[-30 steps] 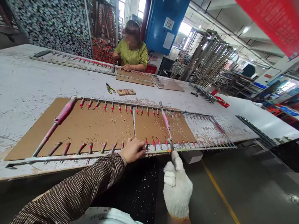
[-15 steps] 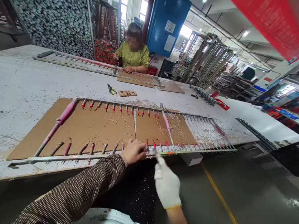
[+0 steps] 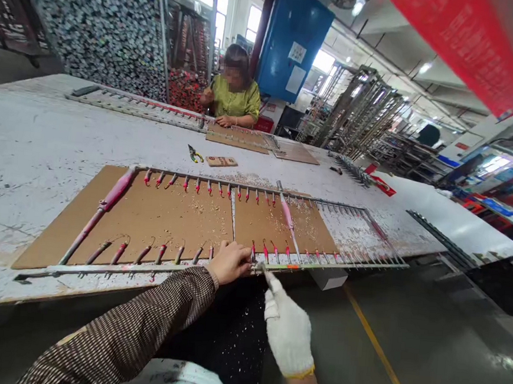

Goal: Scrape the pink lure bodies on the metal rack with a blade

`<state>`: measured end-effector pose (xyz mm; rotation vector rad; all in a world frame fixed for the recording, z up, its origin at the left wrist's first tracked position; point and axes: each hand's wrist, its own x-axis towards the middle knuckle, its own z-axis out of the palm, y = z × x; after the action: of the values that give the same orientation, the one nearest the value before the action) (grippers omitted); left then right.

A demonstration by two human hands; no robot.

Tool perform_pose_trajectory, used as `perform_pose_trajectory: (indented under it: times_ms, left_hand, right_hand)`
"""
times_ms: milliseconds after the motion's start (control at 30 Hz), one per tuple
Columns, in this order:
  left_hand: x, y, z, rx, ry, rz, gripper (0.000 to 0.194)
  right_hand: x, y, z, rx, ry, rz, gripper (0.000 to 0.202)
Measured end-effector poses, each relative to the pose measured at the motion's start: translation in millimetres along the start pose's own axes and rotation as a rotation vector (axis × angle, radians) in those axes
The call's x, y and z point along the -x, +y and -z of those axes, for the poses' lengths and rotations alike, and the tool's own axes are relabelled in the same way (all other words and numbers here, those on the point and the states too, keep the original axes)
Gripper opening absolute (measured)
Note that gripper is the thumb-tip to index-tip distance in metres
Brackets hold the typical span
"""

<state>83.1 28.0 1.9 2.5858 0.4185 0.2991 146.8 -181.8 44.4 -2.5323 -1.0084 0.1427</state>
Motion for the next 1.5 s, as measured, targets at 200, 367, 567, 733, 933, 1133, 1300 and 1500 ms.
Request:
perform_pose_trajectory:
  times_ms: [200, 367, 567, 733, 933, 1133, 1300, 1500]
  left_hand:
    - [0.0, -1.0, -0.7, 0.002, 0.007, 0.008, 0.006]
    - [0.2, -0.7, -2.3, -0.008, 0.012, -0.004, 0.007]
    - [0.0, -0.2, -1.9, -0.009, 0.014, 0.004, 0.005]
    - [0.3, -0.3, -1.8, -0.012, 0.005, 0.004, 0.005]
    - [0.3, 0.2, -0.4, -0.024, -0.001, 0.005, 0.007]
    - [0.2, 0.2, -2.7, -0.026, 0.023, 0.012, 0.007]
    - [0.6, 1.3, -0.5, -0.026, 0.028, 0.032, 0.008]
    - [0.9, 2.6, 0.4, -0.034, 0.012, 0.034, 0.008]
  right_hand:
    - [-0.7, 5.7, 0.1, -0.097, 0.291, -0.032, 0.055]
    - [-1.6, 5.0, -1.3, 0.0, 0.015, 0.013, 0.046]
    - [-0.7, 2.1, 3.7, -0.065, 0.263, -0.03, 0.052]
    - [-11.5, 9.5, -4.6, 0.006, -0.013, 0.01, 0.046]
    - [-9.0, 9.6, 7.8, -0.233, 0.285, -0.057, 0.054]
    - [-16.6, 26.9, -27.1, -0.101, -0.019, -0.011, 0.046]
    - [-14.2, 31.7, -35.8, -0.354, -0.002, -0.008, 0.058]
    - [-4.1, 32.1, -26.9, -0.333, 0.121, 0.036, 0.052]
